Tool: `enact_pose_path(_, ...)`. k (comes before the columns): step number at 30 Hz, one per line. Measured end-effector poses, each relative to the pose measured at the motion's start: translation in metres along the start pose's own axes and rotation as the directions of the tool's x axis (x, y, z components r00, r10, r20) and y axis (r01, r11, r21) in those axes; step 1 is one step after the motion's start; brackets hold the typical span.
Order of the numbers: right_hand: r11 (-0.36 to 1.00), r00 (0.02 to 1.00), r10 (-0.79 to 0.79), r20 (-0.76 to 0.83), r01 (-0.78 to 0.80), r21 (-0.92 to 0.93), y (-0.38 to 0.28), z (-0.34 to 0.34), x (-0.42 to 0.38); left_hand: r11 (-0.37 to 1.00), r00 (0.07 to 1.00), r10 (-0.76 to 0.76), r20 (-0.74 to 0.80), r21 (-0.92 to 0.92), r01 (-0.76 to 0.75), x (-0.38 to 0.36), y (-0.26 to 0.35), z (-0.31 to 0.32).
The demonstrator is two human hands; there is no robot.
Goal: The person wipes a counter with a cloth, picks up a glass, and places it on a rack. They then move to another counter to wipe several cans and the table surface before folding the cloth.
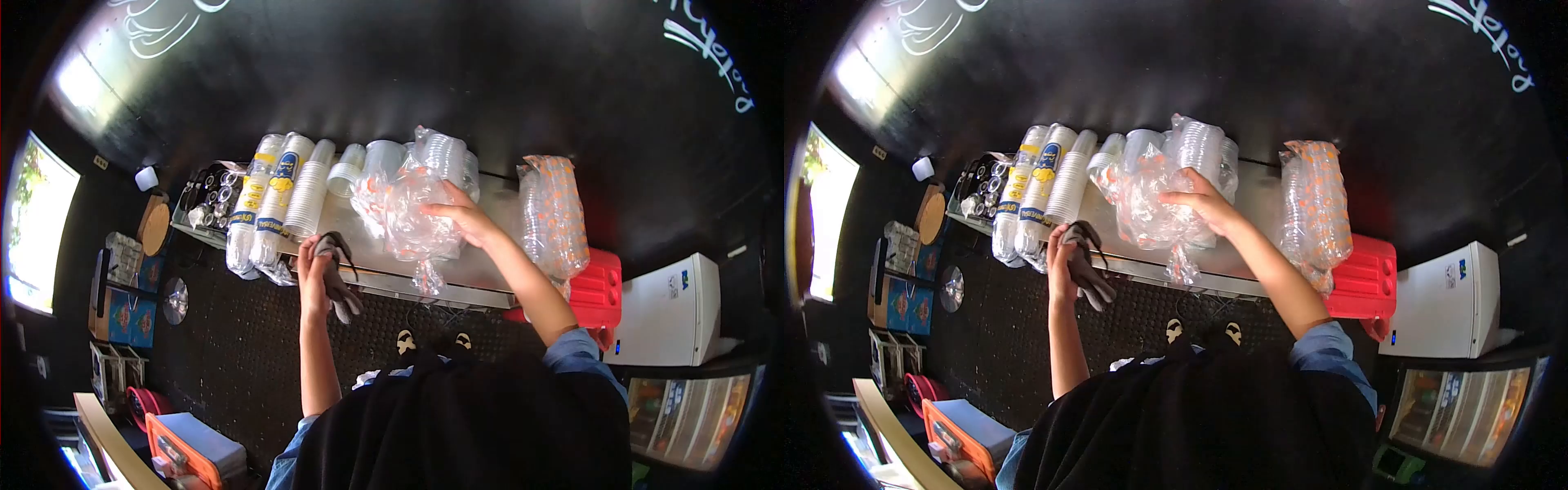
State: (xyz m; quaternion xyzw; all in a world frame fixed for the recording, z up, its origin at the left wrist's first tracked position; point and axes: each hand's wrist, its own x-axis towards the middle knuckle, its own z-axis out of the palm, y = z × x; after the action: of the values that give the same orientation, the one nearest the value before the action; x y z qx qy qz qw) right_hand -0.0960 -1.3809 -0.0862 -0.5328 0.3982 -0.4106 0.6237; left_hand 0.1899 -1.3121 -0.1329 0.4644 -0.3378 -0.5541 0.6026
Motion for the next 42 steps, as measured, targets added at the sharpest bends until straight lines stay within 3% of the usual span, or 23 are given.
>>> enact_pose_path(2,0.978,0.988,0.138,-0.071,-0.124,0.168,0.020,0.021,0.017,1.000,0.997,0.008,0.080,-0.030,-0.006,-0.004,-0.003,0.000)
enact_pose_path(3,0.985,0.993,0.119,0.011,-0.120,0.125,0.002,0.042,0.009,0.999,0.988,0.020,0.154,-0.046,-0.013,-0.006,-0.006,0.001)
enact_pose_path(5,0.991,0.991,0.133,0.003,-0.133,0.018,0.008,0.070,0.007,0.998,0.972,0.046,0.230,-0.049,-0.036,-0.007,-0.017,0.007)
enact_pose_path(8,0.977,0.999,-0.044,0.024,0.048,-0.210,0.036,0.086,0.009,0.994,0.985,-0.024,0.170,0.113,0.004,-0.013,-0.009,0.024)
enact_pose_path(11,0.933,0.994,0.001,0.114,0.040,-0.356,0.041,0.080,0.008,0.985,0.978,-0.143,0.154,0.122,0.125,-0.011,-0.010,0.028)
enact_pose_path(13,0.956,0.989,-0.015,0.144,0.057,-0.288,0.036,0.069,0.009,0.994,0.986,-0.105,0.131,0.054,0.099,-0.008,-0.015,0.029)
enact_pose_path(15,0.950,0.998,0.020,-0.068,-0.040,-0.308,0.026,0.048,0.014,0.993,0.992,-0.117,0.055,-0.016,0.118,-0.006,-0.016,0.026)
enact_pose_path(16,0.856,0.945,-0.166,-0.281,-0.003,-0.516,0.031,0.030,0.021,0.993,0.994,-0.113,0.014,-0.041,0.113,-0.004,-0.019,0.022)
enact_pose_path(17,0.717,0.821,-0.379,-0.427,-0.032,-0.697,0.043,0.012,0.029,0.990,0.990,-0.136,0.030,-0.041,0.137,-0.002,-0.018,0.014)
enact_pose_path(18,0.717,0.821,-0.379,-0.427,-0.031,-0.696,0.051,-0.003,0.036,0.988,0.991,-0.132,0.014,-0.079,0.133,0.000,-0.020,0.007)
enact_pose_path(20,0.809,0.724,-0.066,-0.686,-0.364,-0.462,0.066,-0.024,0.050,0.979,0.988,-0.155,0.008,-0.133,0.155,0.003,-0.020,-0.004)
enact_pose_path(23,0.799,0.738,-0.011,-0.675,-0.399,-0.450,0.087,-0.028,0.067,0.975,0.984,-0.172,-0.046,-0.153,0.164,0.002,-0.014,-0.009)
enact_pose_path(26,0.818,0.734,-0.110,-0.670,-0.316,-0.481,0.110,-0.038,0.077,0.974,0.981,-0.185,-0.054,-0.144,0.176,0.004,-0.018,-0.018)
enact_pose_path(31,0.906,0.751,-0.020,-0.660,-0.266,-0.330,0.100,-0.047,0.073,0.972,0.976,-0.196,-0.089,-0.151,0.182,0.007,-0.016,-0.027)
enact_pose_path(33,0.972,0.781,0.177,-0.599,-0.235,-0.020,0.080,-0.044,0.064,0.962,0.978,-0.202,-0.055,-0.199,0.187,0.012,-0.018,-0.038)
enact_pose_path(35,0.959,0.776,0.249,-0.579,-0.280,0.038,0.073,-0.036,0.062,0.948,0.975,-0.217,-0.055,-0.248,0.198,0.016,-0.017,-0.044)
enact_pose_path(37,0.931,0.842,0.339,-0.419,-0.234,0.281,0.076,-0.027,0.066,0.938,0.965,-0.248,-0.086,-0.271,0.216,0.021,-0.021,-0.052)
enact_pose_path(42,0.924,0.923,0.246,-0.294,-0.133,0.358,0.083,0.022,0.100,0.957,0.961,-0.230,-0.155,-0.214,0.195,0.019,-0.017,-0.062)
